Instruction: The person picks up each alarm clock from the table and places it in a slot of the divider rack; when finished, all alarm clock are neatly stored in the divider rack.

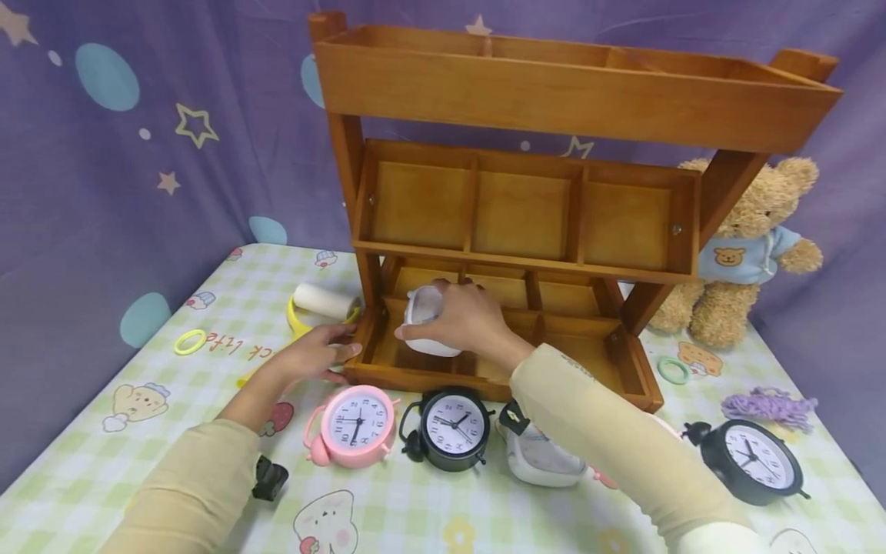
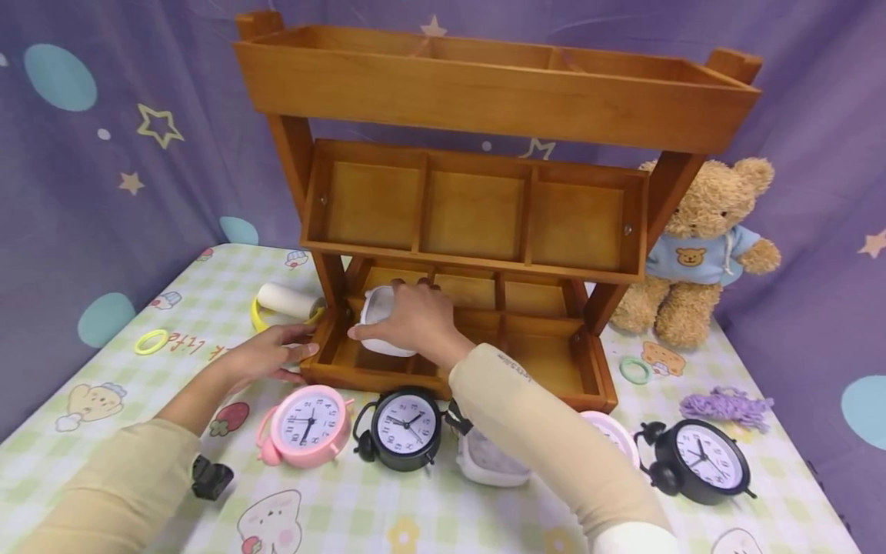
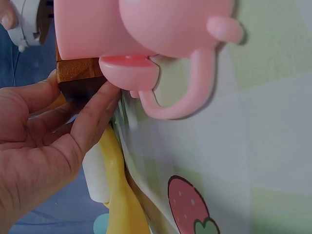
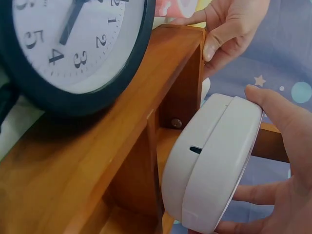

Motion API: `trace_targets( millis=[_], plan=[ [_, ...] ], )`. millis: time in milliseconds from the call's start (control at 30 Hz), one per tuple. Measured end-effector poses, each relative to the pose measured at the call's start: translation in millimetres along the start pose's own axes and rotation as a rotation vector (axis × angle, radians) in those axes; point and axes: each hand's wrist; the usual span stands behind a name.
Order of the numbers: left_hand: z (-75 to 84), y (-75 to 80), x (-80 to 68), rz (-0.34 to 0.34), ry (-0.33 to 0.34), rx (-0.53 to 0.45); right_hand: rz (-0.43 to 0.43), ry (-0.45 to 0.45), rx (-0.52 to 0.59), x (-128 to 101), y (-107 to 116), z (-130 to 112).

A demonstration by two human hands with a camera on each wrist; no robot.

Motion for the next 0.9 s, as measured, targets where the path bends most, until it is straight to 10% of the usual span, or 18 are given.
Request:
trace_targets(
  millis=[900],
  plan=[
    [-0.2,-1.8,-1.8,0.008,0.006,-0.029,-0.135,0.010,-0.020,22,-23,-28]
  ],
)
Point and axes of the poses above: each hand's wrist, its own x-axis towards the middle knuckle, its own y-axis out of the back of the hand, z = x × y, and after that the axes turned 14 degrees about -x, right-handed
